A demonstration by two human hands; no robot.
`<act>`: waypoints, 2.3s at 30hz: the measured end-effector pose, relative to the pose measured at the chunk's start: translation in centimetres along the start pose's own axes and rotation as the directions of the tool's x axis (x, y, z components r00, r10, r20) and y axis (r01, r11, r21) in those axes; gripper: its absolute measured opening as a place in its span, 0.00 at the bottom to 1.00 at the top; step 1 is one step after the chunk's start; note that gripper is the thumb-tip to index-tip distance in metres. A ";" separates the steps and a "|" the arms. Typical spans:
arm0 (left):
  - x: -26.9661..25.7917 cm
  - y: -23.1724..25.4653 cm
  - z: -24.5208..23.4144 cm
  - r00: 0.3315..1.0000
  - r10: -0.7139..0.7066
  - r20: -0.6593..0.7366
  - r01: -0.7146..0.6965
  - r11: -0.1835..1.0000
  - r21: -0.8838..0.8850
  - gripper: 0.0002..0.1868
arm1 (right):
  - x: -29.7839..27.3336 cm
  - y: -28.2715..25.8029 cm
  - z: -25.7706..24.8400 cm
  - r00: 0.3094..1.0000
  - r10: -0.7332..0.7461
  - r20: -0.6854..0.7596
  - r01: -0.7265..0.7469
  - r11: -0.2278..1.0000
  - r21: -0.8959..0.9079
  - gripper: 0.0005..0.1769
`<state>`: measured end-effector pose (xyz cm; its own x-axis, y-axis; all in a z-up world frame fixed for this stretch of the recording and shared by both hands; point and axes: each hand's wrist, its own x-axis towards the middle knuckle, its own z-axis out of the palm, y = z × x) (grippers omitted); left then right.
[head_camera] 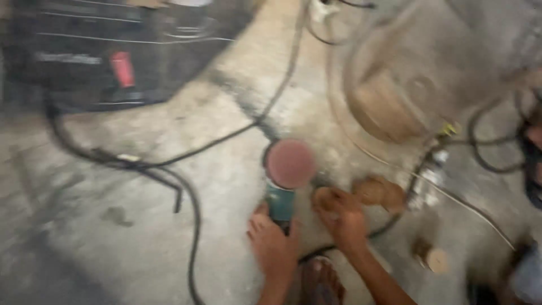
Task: Sanding the edges of small wooden discs using a power sander
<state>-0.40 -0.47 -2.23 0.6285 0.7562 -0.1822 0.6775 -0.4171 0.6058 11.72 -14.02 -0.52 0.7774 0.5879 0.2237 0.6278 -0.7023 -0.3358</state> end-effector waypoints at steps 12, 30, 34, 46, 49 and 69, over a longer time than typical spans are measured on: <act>0.4 1.4 -1.6 0.998 0.001 0.066 0.002 0.999 -0.043 0.40 | 12.3 -11.0 -6.5 0.957 -0.284 -0.067 0.291 0.943 0.161 0.13; 0.7 1.7 -2.4 0.991 -0.028 0.133 0.042 0.994 -0.098 0.39 | 11.9 -10.6 -4.8 0.942 -0.335 -0.001 0.333 0.938 0.098 0.14; 0.6 1.8 -2.3 0.996 -0.013 0.091 0.021 0.996 -0.091 0.38 | 12.0 -11.4 -4.8 0.937 -0.348 -0.017 0.348 0.935 0.064 0.13; 0.5 2.0 -2.8 0.998 0.004 0.057 0.002 0.995 -0.098 0.39 | 12.1 -11.4 -5.1 0.951 -0.309 -0.009 0.309 0.947 0.088 0.13; 0.5 2.1 -2.8 1.000 0.012 0.017 -0.010 0.995 -0.103 0.38 | 12.1 -10.6 -4.6 0.958 -0.286 -0.033 0.288 0.953 0.091 0.12; 0.5 2.0 -2.9 0.997 0.032 0.067 -0.026 0.995 -0.095 0.38 | 12.2 -10.5 -5.8 0.955 -0.296 0.028 0.292 0.952 0.093 0.17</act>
<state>0.15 0.54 1.07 0.6742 0.7068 -0.2143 0.6217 -0.3864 0.6813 14.84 -1.73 11.04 0.5556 0.7804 0.2869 0.8208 -0.4597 -0.3390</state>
